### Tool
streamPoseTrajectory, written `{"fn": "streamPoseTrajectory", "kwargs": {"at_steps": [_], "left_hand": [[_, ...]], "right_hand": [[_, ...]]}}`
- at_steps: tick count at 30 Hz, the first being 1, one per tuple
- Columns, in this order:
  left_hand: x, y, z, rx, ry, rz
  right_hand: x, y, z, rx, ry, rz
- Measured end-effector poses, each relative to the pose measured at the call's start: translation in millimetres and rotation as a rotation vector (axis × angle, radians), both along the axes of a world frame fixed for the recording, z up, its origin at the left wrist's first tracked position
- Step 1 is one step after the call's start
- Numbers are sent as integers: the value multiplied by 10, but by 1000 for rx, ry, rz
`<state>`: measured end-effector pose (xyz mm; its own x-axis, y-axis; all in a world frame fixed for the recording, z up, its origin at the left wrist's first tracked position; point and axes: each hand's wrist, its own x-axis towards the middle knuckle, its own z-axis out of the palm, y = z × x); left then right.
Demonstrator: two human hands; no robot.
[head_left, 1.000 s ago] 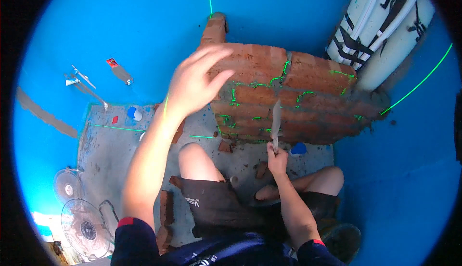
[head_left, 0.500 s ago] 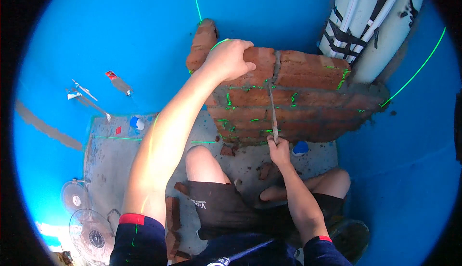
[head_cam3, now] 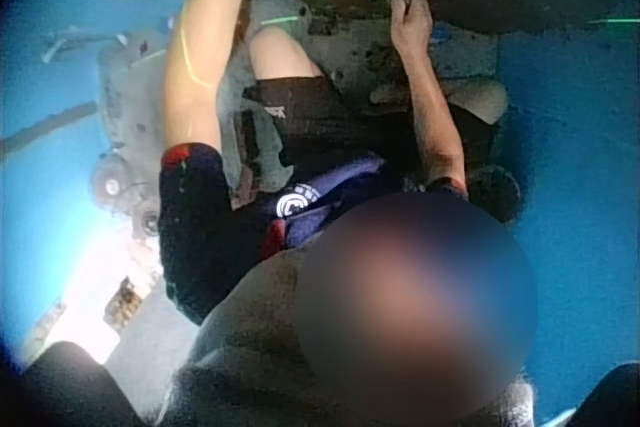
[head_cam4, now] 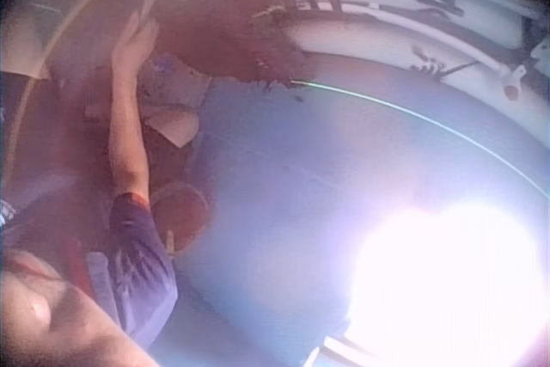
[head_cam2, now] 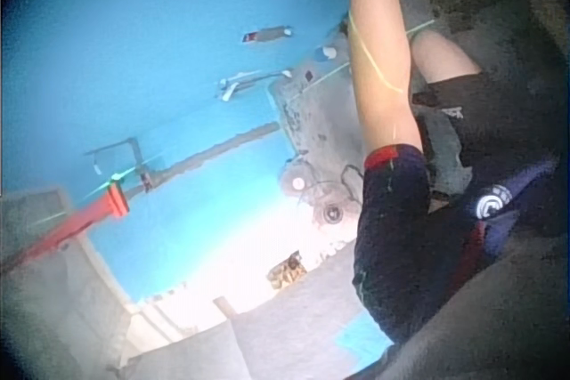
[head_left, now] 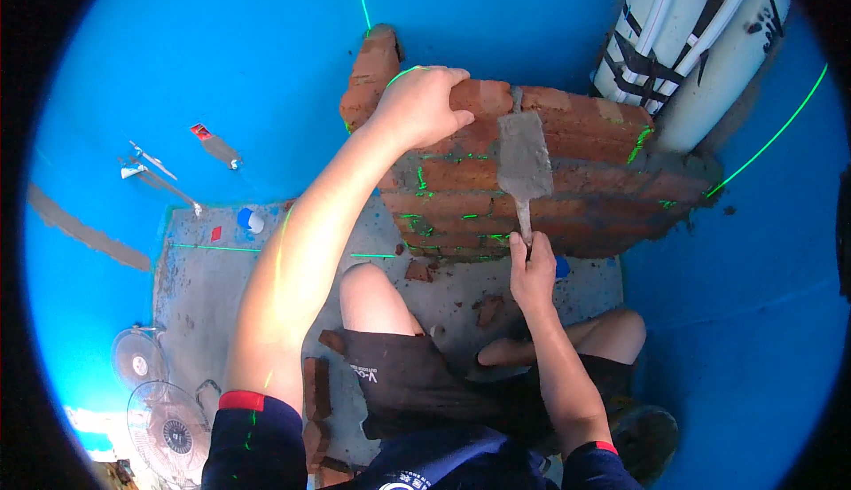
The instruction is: The person builds a brick wall by applying mortar to bricks using a trowel and placing them on top of one another.
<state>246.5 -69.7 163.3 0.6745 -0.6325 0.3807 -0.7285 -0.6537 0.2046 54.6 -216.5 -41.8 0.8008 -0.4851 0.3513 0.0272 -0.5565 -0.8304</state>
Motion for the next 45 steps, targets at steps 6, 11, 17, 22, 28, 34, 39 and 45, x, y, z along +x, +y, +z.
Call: {"fn": "streamPoseTrajectory", "kwargs": {"at_steps": [6, 11, 17, 22, 28, 34, 39, 45], "left_hand": [[13, 39, -15, -23, -3, -7], [-17, 26, 1, -5, -26, 15], [8, 6, -29, -15, 11, 6], [-42, 30, 42, -7, 56, 27], [-31, 34, 61, 11, 54, 30], [-49, -1, 89, 28, 43, 34], [-15, 11, 64, 24, 20, 25], [-34, 35, 79, 5, 45, 8]], "right_hand": [[-6, 301, 14, 192, 200, 30], [-71, 476, -258, 450, 297, 52], [-204, 500, -633, 459, 386, 25], [-336, 547, -618, 424, 345, -19], [59, 509, -540, 390, 140, 41], [623, 446, -898, 344, 111, 94], [791, 433, -1058, 326, 112, 96], [785, 476, -1068, 353, 173, 61]]}}
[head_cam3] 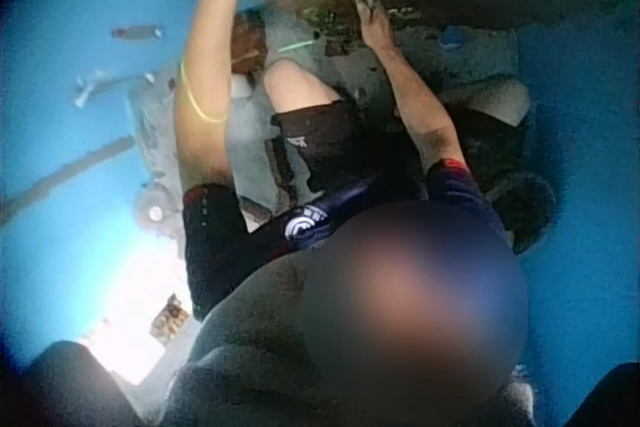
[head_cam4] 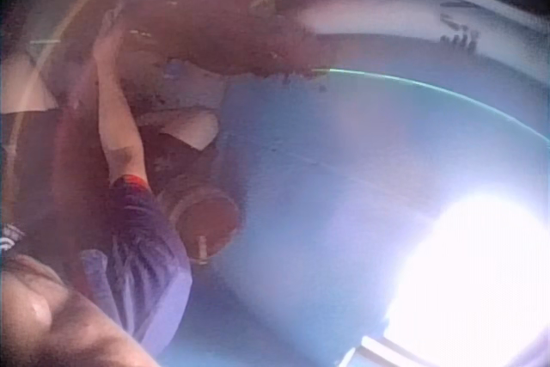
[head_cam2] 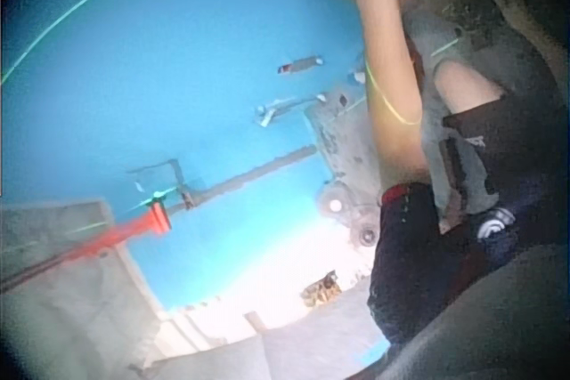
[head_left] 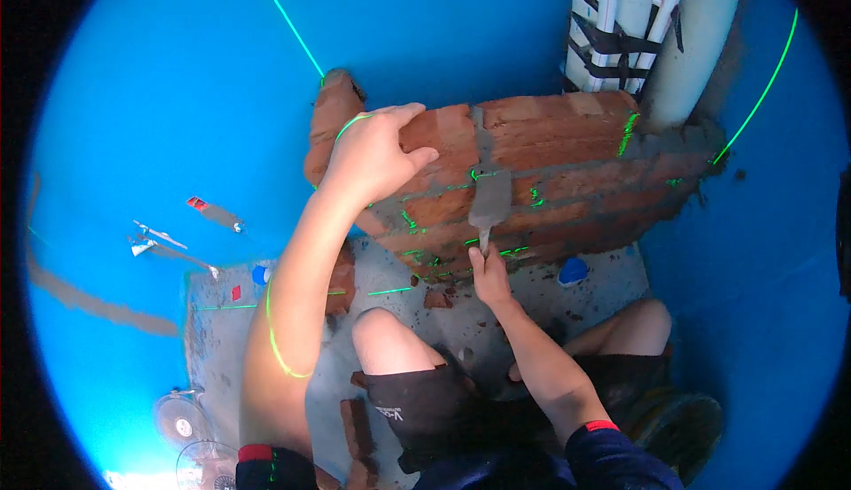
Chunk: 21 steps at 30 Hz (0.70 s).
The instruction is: The person builds a brick wall by applying mortar to bricks using a trowel and placing them on top of one another.
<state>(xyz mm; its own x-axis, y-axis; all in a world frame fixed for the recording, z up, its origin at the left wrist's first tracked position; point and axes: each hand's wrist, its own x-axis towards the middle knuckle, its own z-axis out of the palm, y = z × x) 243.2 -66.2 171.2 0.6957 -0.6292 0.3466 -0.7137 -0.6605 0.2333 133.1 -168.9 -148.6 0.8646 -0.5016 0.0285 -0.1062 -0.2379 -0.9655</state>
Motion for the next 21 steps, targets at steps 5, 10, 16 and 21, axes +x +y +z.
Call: {"fn": "streamPoseTrajectory", "kwargs": {"at_steps": [5, 10, 16, 21], "left_hand": [[-38, -101, 77, 32, -8, -38], [-31, -217, 232, 86, -29, -23], [-202, -1077, 311, 50, 22, -251], [-415, -1645, 182, 125, -1, -233]], "right_hand": [[-224, -106, -387, 47, 5, -11], [-985, 9, -657, -149, -60, -70], [-1596, 169, -104, 234, 26, -147], [-1572, -2, 614, 216, -228, -218]]}}
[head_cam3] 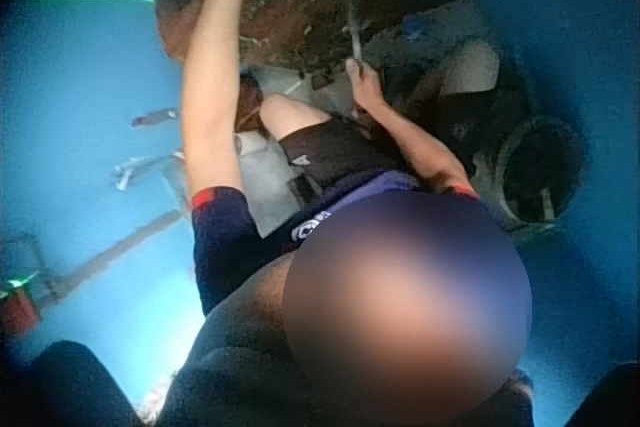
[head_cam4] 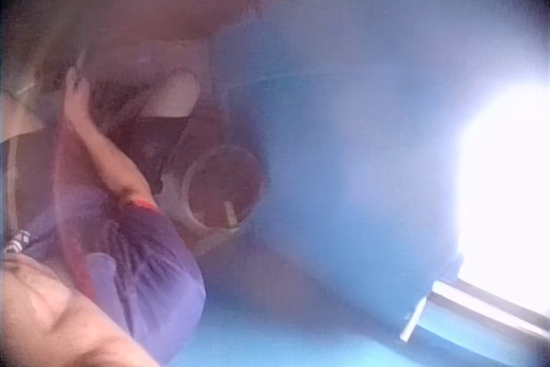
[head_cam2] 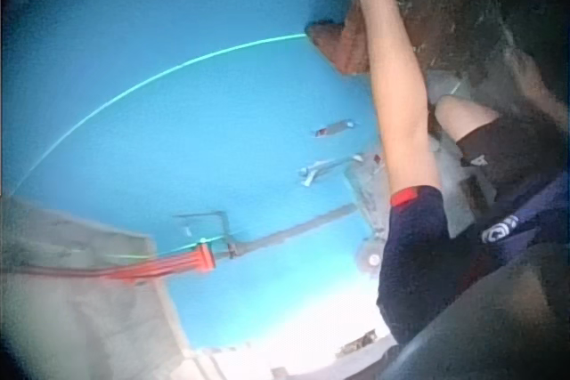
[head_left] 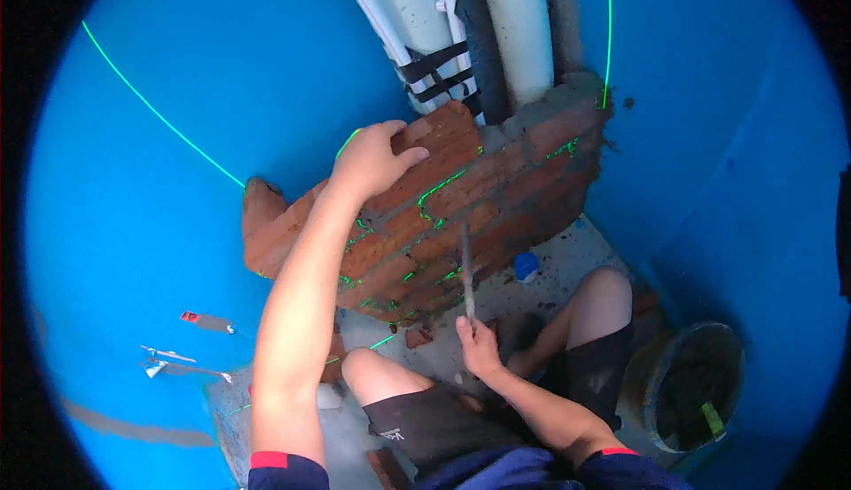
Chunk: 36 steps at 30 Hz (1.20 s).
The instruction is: The person builds a brick wall by applying mortar to bricks using a trowel and placing them on top of one another.
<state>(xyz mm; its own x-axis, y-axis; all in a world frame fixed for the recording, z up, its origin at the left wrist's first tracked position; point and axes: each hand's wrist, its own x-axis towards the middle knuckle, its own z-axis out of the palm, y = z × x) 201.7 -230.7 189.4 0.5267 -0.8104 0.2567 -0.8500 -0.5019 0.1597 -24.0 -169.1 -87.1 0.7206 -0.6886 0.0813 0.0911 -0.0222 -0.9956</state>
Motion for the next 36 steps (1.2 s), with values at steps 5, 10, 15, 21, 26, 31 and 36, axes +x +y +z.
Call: {"fn": "streamPoseTrajectory", "kwargs": {"at_steps": [5, 10, 15, 21, 26, 31, 36], "left_hand": [[21, -123, 40, 48, 7, 77], [41, -126, -11, 60, 39, 101], [-42, -167, 84, 52, 25, 82], [-207, 158, -163, -293, -358, -170], [-902, 508, -871, -349, -48, -408], [-1077, 824, -1793, -209, 555, -85], [-832, 1007, -2344, -185, 641, -19]], "right_hand": [[-159, -353, 166, 5, -139, -18], [-200, -390, 4, 128, -135, 13], [-141, -323, -254, 347, -50, -23], [-330, -418, 33, 411, 51, 35], [-1376, -986, 933, 418, 35, -33], [-2312, -1371, 1221, 481, 365, -302], [-3003, -1327, 1350, 698, 566, -642]]}}
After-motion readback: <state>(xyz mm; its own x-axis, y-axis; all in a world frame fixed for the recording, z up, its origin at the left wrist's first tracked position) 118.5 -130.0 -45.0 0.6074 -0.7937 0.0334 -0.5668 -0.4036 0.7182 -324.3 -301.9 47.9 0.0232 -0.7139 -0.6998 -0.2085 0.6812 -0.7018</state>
